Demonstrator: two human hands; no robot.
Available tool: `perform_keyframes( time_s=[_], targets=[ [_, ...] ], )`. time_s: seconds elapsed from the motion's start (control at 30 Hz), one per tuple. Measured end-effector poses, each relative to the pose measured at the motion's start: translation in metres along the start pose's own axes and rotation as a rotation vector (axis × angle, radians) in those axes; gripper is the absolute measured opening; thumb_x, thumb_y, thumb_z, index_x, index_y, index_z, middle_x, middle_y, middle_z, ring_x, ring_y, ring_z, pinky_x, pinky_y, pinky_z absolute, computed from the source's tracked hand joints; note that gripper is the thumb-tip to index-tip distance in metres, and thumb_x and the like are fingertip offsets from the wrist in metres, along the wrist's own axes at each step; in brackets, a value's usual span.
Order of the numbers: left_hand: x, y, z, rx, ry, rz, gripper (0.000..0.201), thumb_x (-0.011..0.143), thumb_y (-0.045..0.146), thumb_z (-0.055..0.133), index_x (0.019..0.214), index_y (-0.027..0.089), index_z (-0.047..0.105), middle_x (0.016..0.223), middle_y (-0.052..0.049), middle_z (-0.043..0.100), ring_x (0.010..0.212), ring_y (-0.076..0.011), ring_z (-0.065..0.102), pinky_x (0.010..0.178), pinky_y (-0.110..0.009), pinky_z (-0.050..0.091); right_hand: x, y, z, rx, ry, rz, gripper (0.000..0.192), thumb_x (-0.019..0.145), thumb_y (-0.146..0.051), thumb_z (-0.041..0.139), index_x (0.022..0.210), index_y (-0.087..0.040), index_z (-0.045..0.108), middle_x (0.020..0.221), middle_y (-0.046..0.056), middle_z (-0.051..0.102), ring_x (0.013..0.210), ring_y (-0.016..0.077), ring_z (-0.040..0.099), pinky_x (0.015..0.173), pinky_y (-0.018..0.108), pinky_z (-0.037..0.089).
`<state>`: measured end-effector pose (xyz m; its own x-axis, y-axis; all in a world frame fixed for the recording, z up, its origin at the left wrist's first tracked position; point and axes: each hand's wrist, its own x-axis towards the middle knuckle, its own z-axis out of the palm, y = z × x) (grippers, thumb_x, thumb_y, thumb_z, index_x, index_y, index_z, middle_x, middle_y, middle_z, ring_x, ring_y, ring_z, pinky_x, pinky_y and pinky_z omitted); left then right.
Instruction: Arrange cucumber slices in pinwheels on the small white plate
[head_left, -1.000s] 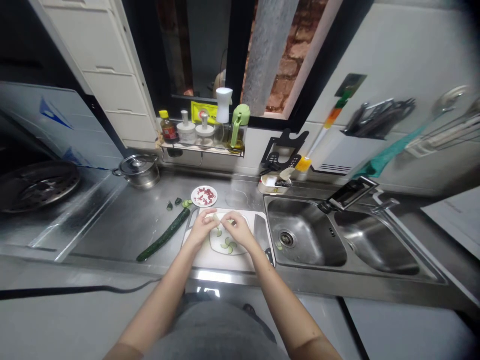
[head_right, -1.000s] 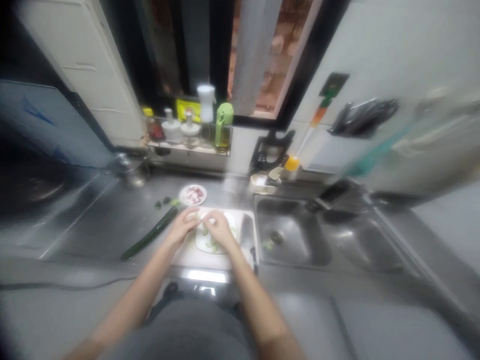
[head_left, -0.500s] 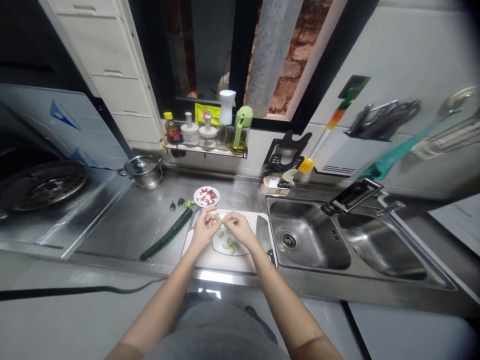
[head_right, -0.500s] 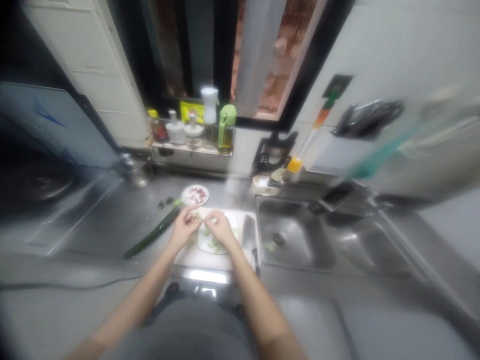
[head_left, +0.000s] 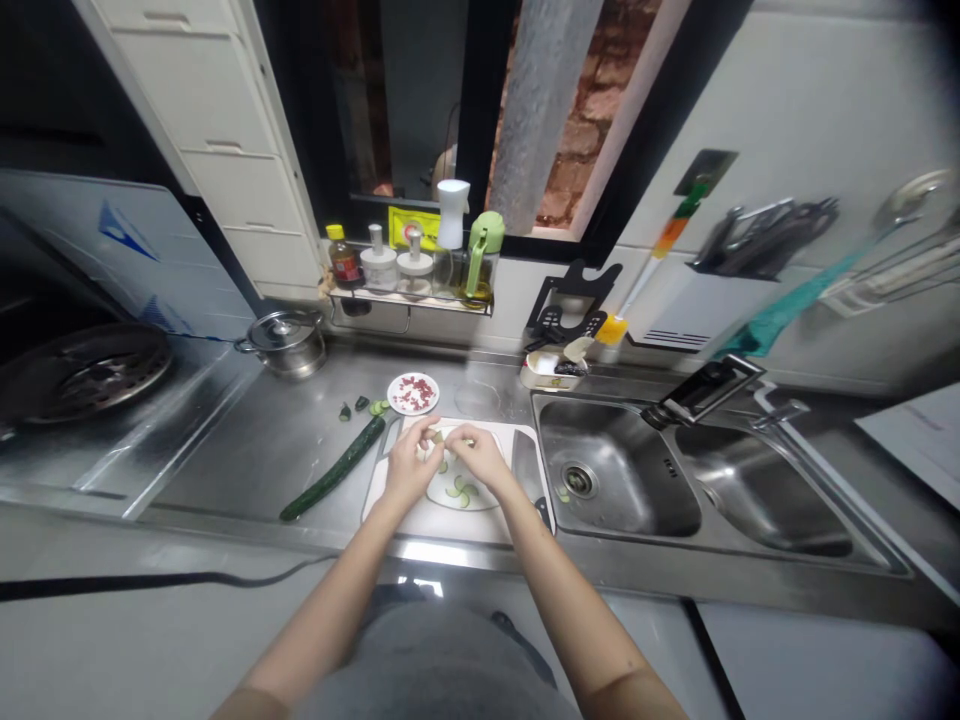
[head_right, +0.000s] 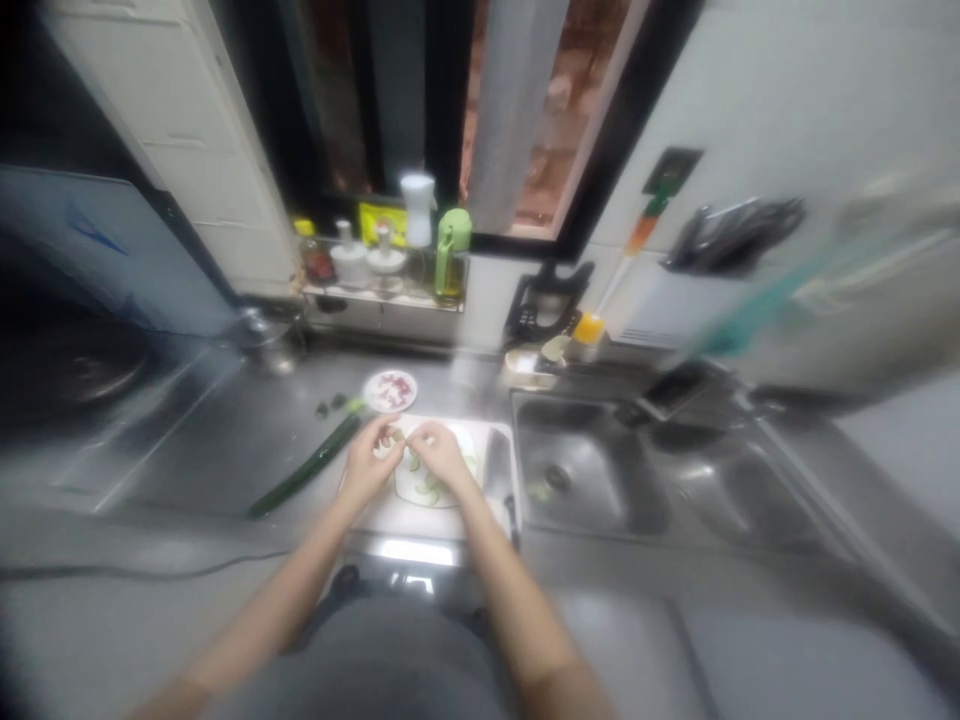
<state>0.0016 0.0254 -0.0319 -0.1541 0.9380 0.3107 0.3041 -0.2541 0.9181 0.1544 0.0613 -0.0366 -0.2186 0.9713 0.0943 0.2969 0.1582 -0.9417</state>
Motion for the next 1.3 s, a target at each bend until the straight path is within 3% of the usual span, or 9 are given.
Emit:
perform_keyframes(
  time_s=[0.2, 0.43, 0.57, 0.7, 0.87, 1.07, 1.3],
  targets=[
    [-0.001, -0.003, -0.001, -0.015, 0.000, -0.004, 0.037, 0.071, 0.021, 0.068, 0.107, 0.024, 0.071, 0.084, -0.003, 0.065, 0.074, -0.0172, 0.054, 0.079, -0.029, 0.042, 0.002, 0.001, -0.001, 0.008, -0.024, 0.020, 0.017, 0.075, -0.028, 0.055, 0.066, -0.018, 0.065, 0.072, 0.002, 0.067, 0.073, 0.0170, 0.061, 0.075, 0.028, 0.048],
    [0.002, -0.018, 0.003, -0.148, 0.015, -0.141, 0.023, 0.073, 0.028, 0.068, 0.094, 0.019, 0.071, 0.076, 0.000, 0.063, 0.066, -0.0132, 0.052, 0.066, -0.024, 0.041, 0.009, 0.007, -0.006, 0.081, -0.089, 0.015, 0.016, 0.074, -0.031, 0.061, 0.066, -0.017, 0.063, 0.066, 0.000, 0.065, 0.065, 0.0141, 0.059, 0.068, 0.026, 0.046],
    [0.005, -0.033, 0.006, -0.181, 0.031, -0.207, 0.019, 0.070, 0.030, 0.072, 0.085, 0.018, 0.070, 0.070, 0.001, 0.061, 0.065, -0.0128, 0.052, 0.065, -0.024, 0.042, 0.015, 0.020, -0.007, 0.071, -0.129, 0.085, 0.023, 0.076, -0.037, 0.065, 0.065, -0.017, 0.061, 0.059, 0.000, 0.063, 0.057, 0.0132, 0.056, 0.059, 0.024, 0.043],
    [0.006, -0.052, 0.009, -0.148, 0.010, -0.260, 0.018, 0.068, 0.031, 0.073, 0.080, 0.018, 0.071, 0.072, -0.001, 0.065, 0.069, -0.0140, 0.056, 0.068, -0.024, 0.043, 0.022, 0.038, -0.006, -0.098, -0.113, 0.109, 0.021, 0.079, -0.032, 0.062, 0.066, -0.017, 0.058, 0.056, -0.001, 0.060, 0.055, 0.0130, 0.054, 0.056, 0.023, 0.039],
    [0.003, -0.078, 0.016, -0.081, -0.034, -0.322, 0.017, 0.069, 0.029, 0.071, 0.080, 0.017, 0.072, 0.071, -0.002, 0.067, 0.070, -0.0157, 0.059, 0.071, -0.026, 0.045, 0.025, 0.053, -0.004, -0.367, -0.127, 0.080, 0.010, 0.082, -0.020, 0.056, 0.075, -0.017, 0.062, 0.067, 0.001, 0.064, 0.064, 0.0139, 0.054, 0.062, 0.023, 0.036],
    [0.004, -0.095, 0.021, 0.205, -0.137, -0.372, 0.017, 0.076, 0.024, 0.064, 0.088, 0.016, 0.074, 0.079, -0.003, 0.072, 0.074, -0.0159, 0.064, 0.072, -0.025, 0.046, 0.027, 0.054, 0.003, -0.723, -0.243, 0.128, 0.018, 0.091, -0.019, 0.049, 0.094, -0.014, 0.066, 0.095, 0.008, 0.071, 0.082, 0.0146, 0.058, 0.071, 0.022, 0.035],
    [0.006, -0.107, 0.028, 0.504, -0.240, -0.408, 0.021, 0.078, 0.021, 0.063, 0.096, 0.021, 0.073, 0.087, -0.003, 0.074, 0.081, -0.0164, 0.064, 0.071, -0.024, 0.042, 0.029, 0.066, 0.016, -0.898, -0.329, 0.176, 0.025, 0.096, -0.023, 0.043, 0.101, -0.015, 0.067, 0.100, 0.012, 0.072, 0.089, 0.0197, 0.063, 0.071, 0.026, 0.035]
  ],
)
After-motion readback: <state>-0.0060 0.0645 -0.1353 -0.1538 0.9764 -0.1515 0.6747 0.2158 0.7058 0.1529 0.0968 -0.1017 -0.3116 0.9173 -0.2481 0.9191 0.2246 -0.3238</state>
